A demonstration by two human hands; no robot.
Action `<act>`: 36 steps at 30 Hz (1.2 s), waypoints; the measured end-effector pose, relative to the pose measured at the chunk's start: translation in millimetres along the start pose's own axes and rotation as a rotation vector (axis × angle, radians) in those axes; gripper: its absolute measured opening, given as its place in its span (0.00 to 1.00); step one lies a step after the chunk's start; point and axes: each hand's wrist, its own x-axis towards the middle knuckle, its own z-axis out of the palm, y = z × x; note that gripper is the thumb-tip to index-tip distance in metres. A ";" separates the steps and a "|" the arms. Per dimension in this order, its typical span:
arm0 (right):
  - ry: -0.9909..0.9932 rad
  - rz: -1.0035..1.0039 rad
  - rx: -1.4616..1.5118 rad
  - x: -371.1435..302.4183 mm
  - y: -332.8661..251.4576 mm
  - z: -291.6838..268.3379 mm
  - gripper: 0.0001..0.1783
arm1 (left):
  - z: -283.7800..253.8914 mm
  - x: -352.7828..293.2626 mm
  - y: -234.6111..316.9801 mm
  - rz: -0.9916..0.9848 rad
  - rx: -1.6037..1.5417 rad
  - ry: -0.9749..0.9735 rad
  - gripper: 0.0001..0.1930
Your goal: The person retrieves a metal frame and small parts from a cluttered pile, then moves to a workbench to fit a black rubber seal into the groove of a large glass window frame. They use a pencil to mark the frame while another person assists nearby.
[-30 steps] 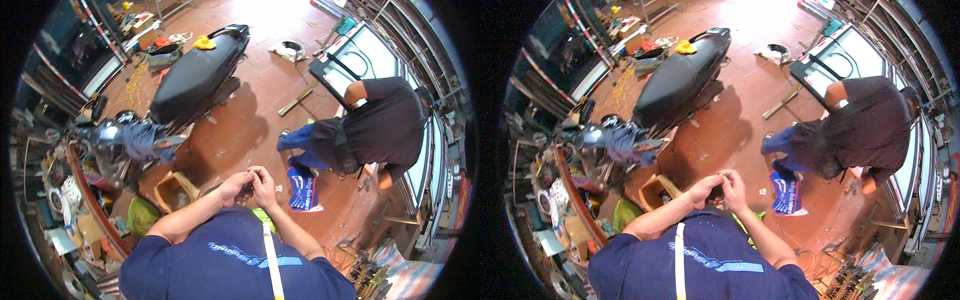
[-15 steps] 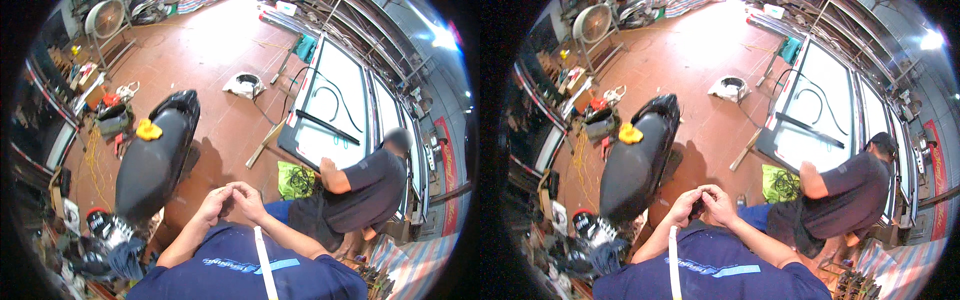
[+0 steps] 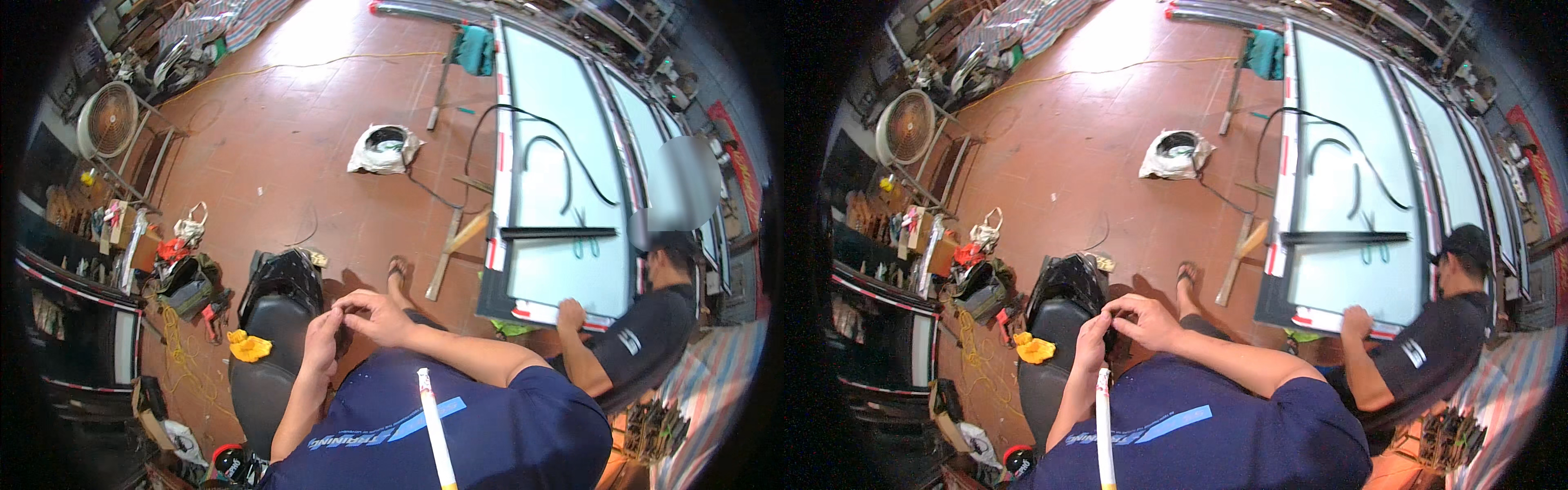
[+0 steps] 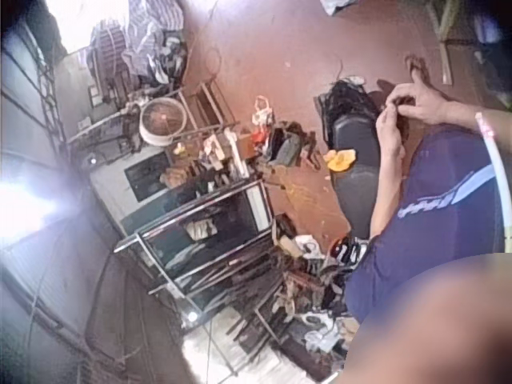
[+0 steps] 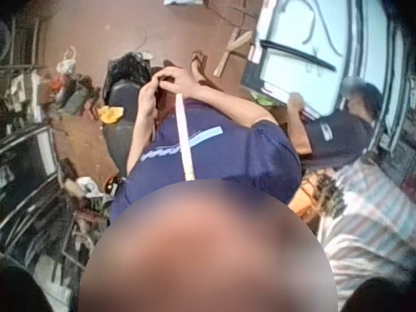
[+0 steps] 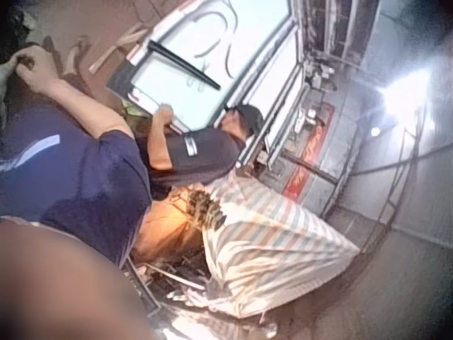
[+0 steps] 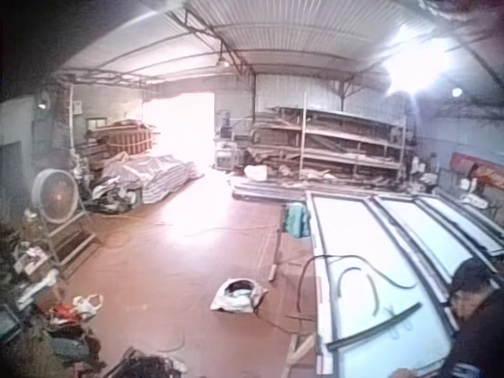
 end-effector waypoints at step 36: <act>0.791 0.113 -0.092 929.2 49.8 -436.9 0.17 | 100.5 1072.9 529.4 -0.336 0.578 -0.753 0.22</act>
